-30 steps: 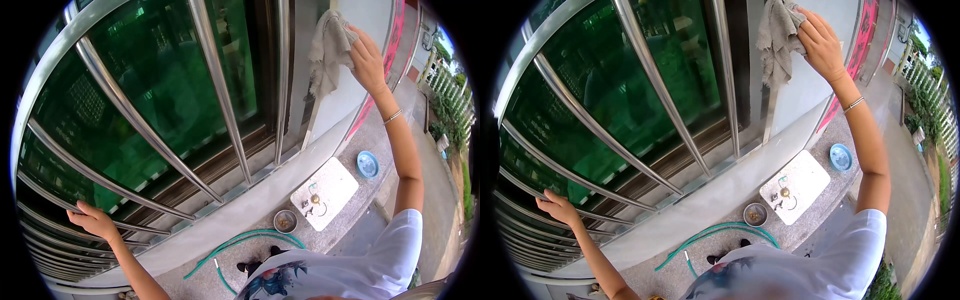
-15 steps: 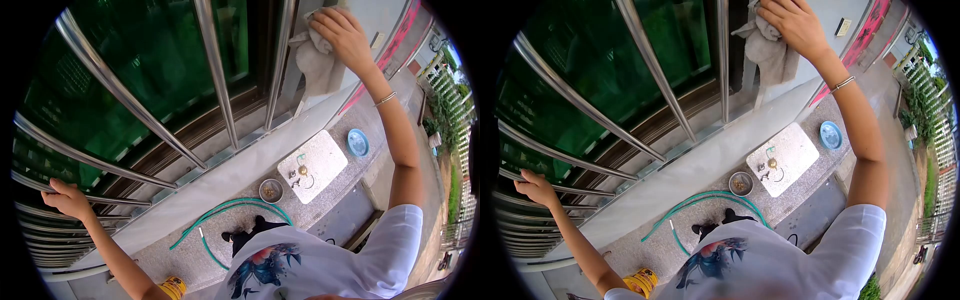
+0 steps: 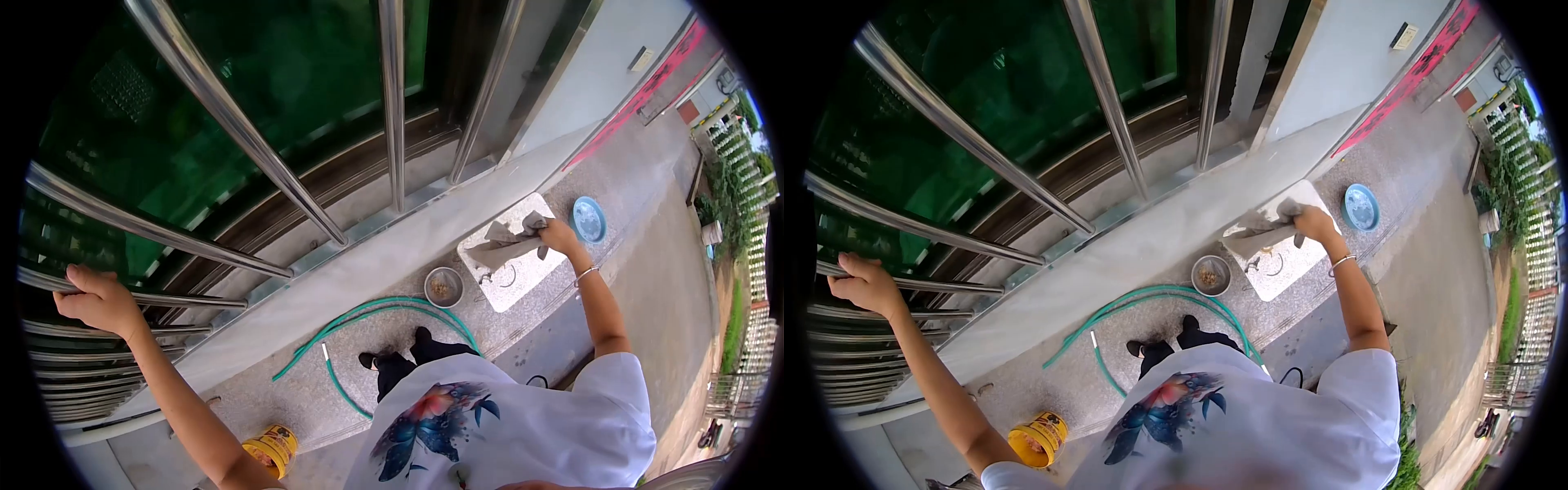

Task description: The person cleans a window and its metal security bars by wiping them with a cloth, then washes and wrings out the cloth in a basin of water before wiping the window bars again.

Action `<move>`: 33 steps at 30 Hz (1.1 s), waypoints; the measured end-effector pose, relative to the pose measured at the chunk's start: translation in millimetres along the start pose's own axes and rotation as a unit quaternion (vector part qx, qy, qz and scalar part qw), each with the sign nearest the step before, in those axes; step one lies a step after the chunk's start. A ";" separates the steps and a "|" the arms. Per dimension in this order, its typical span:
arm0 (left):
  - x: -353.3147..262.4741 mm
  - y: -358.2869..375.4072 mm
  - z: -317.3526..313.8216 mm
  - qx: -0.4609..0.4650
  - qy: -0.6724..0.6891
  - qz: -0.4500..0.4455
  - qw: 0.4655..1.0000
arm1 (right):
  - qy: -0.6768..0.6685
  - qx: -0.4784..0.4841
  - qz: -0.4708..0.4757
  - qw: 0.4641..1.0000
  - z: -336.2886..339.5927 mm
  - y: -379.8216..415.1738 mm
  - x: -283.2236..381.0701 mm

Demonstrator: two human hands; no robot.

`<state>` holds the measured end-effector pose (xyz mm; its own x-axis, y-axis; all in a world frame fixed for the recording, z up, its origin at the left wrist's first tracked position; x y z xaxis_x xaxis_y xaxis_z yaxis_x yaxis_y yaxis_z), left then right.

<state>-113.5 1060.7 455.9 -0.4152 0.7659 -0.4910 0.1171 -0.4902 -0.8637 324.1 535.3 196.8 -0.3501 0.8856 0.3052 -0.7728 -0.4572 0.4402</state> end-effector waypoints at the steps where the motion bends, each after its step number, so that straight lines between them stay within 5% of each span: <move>1: 2.3 -1.2 -0.1 0.000 -0.002 -0.005 1.000 | 0.069 -0.003 -0.036 0.997 -0.5 8.6 -3.5; 2: 6.9 -2.3 0.1 -0.003 -0.006 -0.010 1.000 | 0.140 -0.006 -0.069 0.988 2.1 14.6 -4.5; 3: 9.8 -2.4 0.9 0.000 -0.007 -0.005 1.000 | 0.075 -0.027 -0.052 0.995 6.7 18.5 -2.6; 5: 13.9 -4.7 2.0 0.004 -0.045 -0.005 0.999 | -0.135 -0.041 0.002 0.990 13.5 25.2 7.1; 8: 24.7 -9.0 3.1 -0.004 -0.072 -0.025 0.997 | -0.399 -0.167 0.048 0.900 33.8 11.3 42.9; 9: 21.2 -7.4 2.0 -0.001 -0.073 -0.026 0.997 | -0.389 -0.228 0.079 0.889 44.2 14.5 71.0; 11: 12.5 -3.6 0.9 -0.017 -0.035 0.009 0.999 | -0.163 -0.349 0.225 0.895 45.0 -5.1 100.2; 13: 25.5 -10.1 4.7 -0.003 -0.054 -0.011 0.998 | 0.044 -0.352 0.297 0.886 22.4 -33.7 118.6; 16: 19.3 -6.9 1.6 0.003 -0.037 -0.011 0.999 | 0.147 -0.389 0.311 0.855 0.1 -60.5 137.9; 20: 22.4 -8.0 5.7 0.003 -0.061 0.001 0.998 | 0.244 -0.398 0.180 0.866 -5.1 -72.1 164.4; 22: 37.8 -15.3 8.6 0.022 -0.068 -0.027 0.997 | 0.236 -0.434 0.194 0.848 -12.4 -68.0 163.0; 24: 37.7 -15.6 10.1 0.031 -0.073 -0.036 0.996 | 0.105 -0.463 0.217 0.853 -19.4 -54.3 150.5; 27: 19.5 -5.8 4.3 0.008 -0.028 0.012 0.999 | -0.117 -0.316 0.144 0.930 -92.3 -51.1 84.6; 29: 19.6 -5.7 1.2 -0.006 -0.008 -0.046 0.999 | -0.180 -0.237 0.105 0.949 -134.1 -52.2 35.2; 31: 17.3 -4.8 2.1 -0.011 -0.004 -0.057 0.998 | -0.537 -0.140 -0.113 0.824 -130.0 -46.1 20.6; 33: 10.5 -2.7 -1.2 -0.013 0.003 -0.070 0.997 | -0.602 -0.192 -0.030 0.775 -96.3 -27.2 45.2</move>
<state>-117.1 1070.6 452.9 -0.4244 0.8282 -0.3661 0.0811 -0.3679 -0.9263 278.4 595.6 117.3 0.2602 0.0809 0.9622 -0.9502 -0.1553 0.2701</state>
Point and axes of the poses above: each hand's wrist, its own y-axis away from the middle knuckle, its own z-axis out of the back of the hand, x = y × z, the point moved 1 cm from there along -y, towards the middle knuckle, and after that the axes turned 10 degrees about y, right-handed, at the moved point
